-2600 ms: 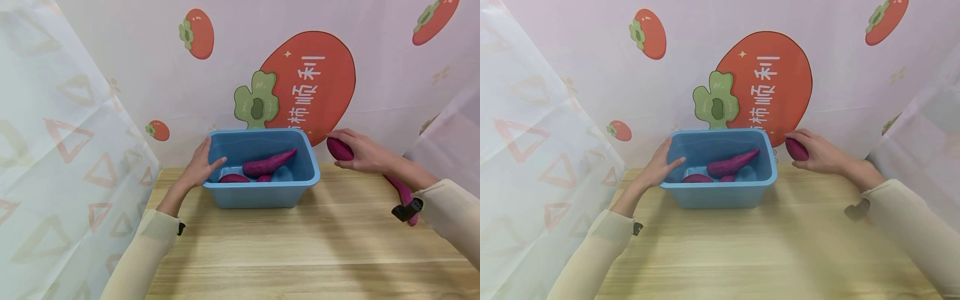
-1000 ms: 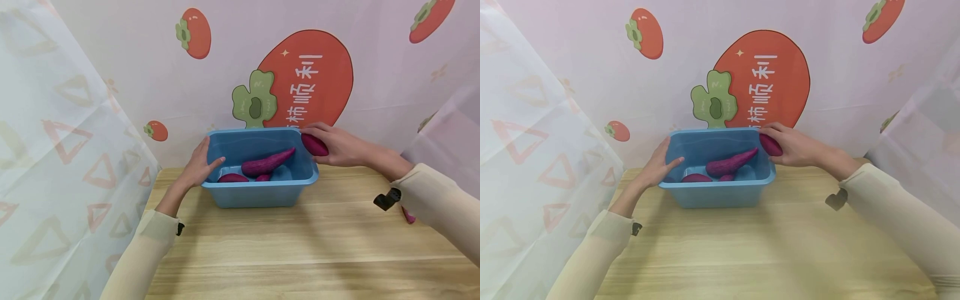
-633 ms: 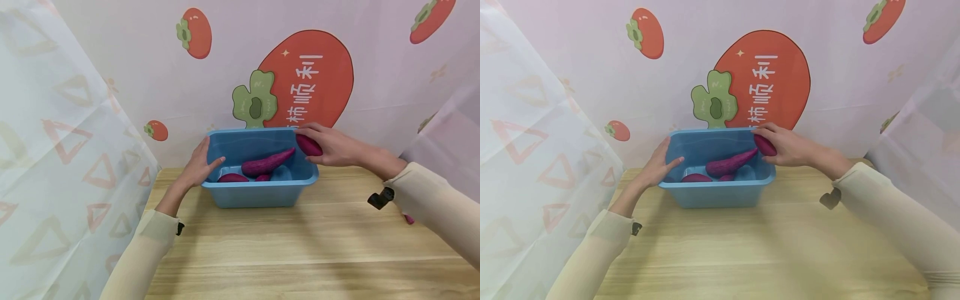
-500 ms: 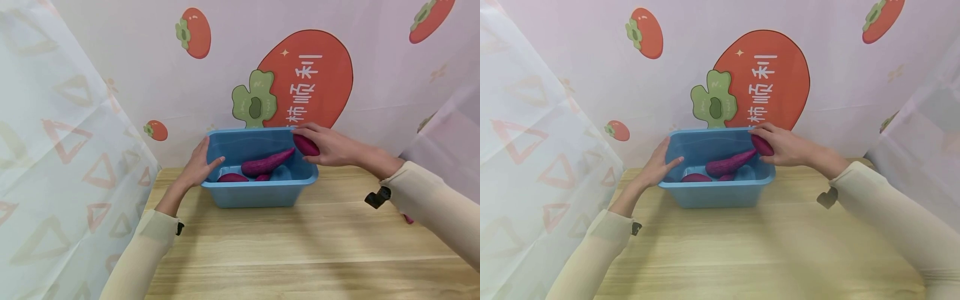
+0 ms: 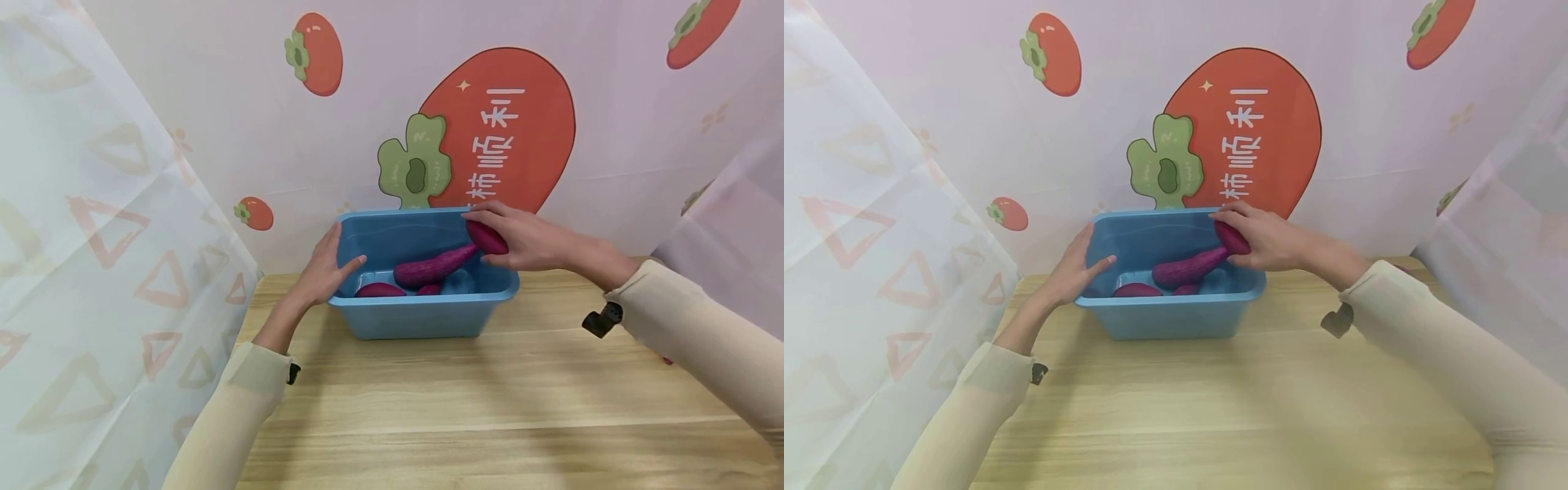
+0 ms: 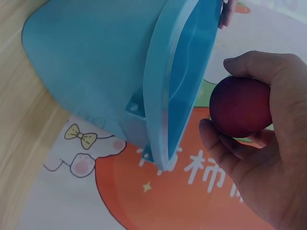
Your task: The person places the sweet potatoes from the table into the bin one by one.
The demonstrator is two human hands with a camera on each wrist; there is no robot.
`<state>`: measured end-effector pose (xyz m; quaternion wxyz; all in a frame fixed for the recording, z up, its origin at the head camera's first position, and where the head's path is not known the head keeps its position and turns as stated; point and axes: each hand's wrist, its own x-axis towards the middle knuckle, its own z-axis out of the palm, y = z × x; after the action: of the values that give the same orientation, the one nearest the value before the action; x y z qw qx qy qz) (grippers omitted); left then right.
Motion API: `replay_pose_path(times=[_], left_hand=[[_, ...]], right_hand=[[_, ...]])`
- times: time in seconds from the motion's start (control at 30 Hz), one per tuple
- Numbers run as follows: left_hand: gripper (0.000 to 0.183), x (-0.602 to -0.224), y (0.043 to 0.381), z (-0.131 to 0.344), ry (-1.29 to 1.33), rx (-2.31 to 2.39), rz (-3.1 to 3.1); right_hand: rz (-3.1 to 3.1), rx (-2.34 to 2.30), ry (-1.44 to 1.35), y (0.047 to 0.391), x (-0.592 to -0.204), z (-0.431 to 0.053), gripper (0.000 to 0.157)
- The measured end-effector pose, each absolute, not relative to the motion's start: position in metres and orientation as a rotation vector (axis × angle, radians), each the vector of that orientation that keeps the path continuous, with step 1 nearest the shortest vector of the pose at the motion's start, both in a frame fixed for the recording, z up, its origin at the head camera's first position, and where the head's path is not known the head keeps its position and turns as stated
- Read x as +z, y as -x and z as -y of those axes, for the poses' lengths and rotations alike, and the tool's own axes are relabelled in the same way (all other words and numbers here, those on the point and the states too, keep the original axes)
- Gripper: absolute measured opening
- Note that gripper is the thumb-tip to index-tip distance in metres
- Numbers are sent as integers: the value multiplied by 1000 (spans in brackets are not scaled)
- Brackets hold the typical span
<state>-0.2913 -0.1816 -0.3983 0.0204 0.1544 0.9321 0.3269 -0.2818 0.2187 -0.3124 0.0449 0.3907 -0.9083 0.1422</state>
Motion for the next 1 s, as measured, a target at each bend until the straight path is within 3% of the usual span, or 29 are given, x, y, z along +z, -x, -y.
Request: replay_pose_path(times=[1.0], left_hand=[[98, -399, 291, 182, -478, 1028, -2890]], right_hand=[[2784, 364, -1124, 279, -309, -220, 78]])
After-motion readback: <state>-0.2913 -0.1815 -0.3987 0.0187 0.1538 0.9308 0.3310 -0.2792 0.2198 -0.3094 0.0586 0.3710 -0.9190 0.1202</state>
